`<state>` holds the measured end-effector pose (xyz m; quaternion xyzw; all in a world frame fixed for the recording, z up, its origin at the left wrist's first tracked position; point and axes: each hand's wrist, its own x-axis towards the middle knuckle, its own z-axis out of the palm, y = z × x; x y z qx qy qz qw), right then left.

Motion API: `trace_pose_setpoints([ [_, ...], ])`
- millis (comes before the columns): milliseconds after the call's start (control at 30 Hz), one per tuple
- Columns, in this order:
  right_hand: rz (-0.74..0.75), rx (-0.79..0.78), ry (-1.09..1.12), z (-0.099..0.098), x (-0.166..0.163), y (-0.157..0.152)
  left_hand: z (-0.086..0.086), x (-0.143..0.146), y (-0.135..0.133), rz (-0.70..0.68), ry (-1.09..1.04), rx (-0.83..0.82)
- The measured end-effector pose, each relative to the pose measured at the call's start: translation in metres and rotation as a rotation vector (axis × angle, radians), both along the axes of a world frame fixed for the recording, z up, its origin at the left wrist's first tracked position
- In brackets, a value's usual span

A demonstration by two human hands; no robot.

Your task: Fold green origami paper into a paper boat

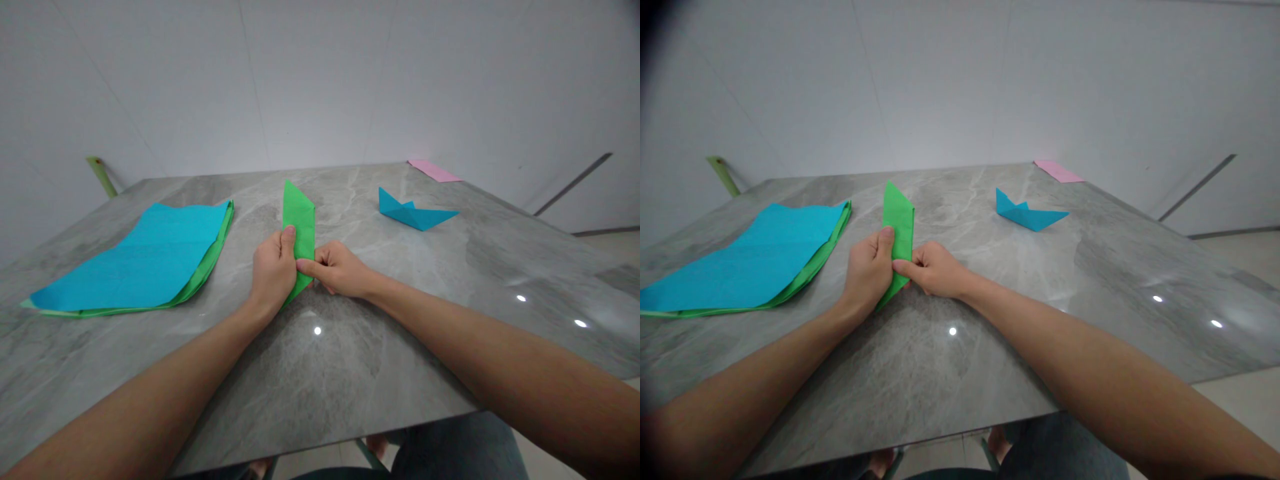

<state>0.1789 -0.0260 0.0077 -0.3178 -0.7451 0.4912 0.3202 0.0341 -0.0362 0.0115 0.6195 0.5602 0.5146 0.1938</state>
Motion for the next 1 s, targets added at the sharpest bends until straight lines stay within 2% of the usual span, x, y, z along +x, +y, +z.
trace_pose_setpoints([
  [133, -0.09, 0.029, 0.071, -0.001, 0.003, 0.007, 0.001, -0.001, 0.003, -0.123, -0.004, -0.006],
  [267, -0.1, -0.059, 0.148, -0.003, 0.009, 0.018, 0.002, 0.001, 0.004, -0.26, -0.052, -0.043],
  [433, -0.177, -0.046, 0.28, -0.001, 0.012, 0.024, 0.009, 0.001, 0.001, -0.443, -0.102, -0.095],
  [567, -0.263, -0.033, 0.349, -0.001, 0.017, 0.031, 0.007, -0.002, 0.0, -0.458, -0.07, -0.143],
  [767, -0.512, -0.019, 0.471, 0.001, 0.027, 0.044, -0.004, -0.002, -0.006, -0.486, 0.056, -0.29],
  [933, -0.538, -0.007, 0.459, 0.001, 0.022, 0.039, -0.007, -0.004, -0.006, -0.486, 0.046, -0.318],
  [1000, -0.542, 0.021, 0.423, 0.001, 0.02, 0.035, -0.007, -0.004, -0.005, -0.526, 0.025, -0.35],
])
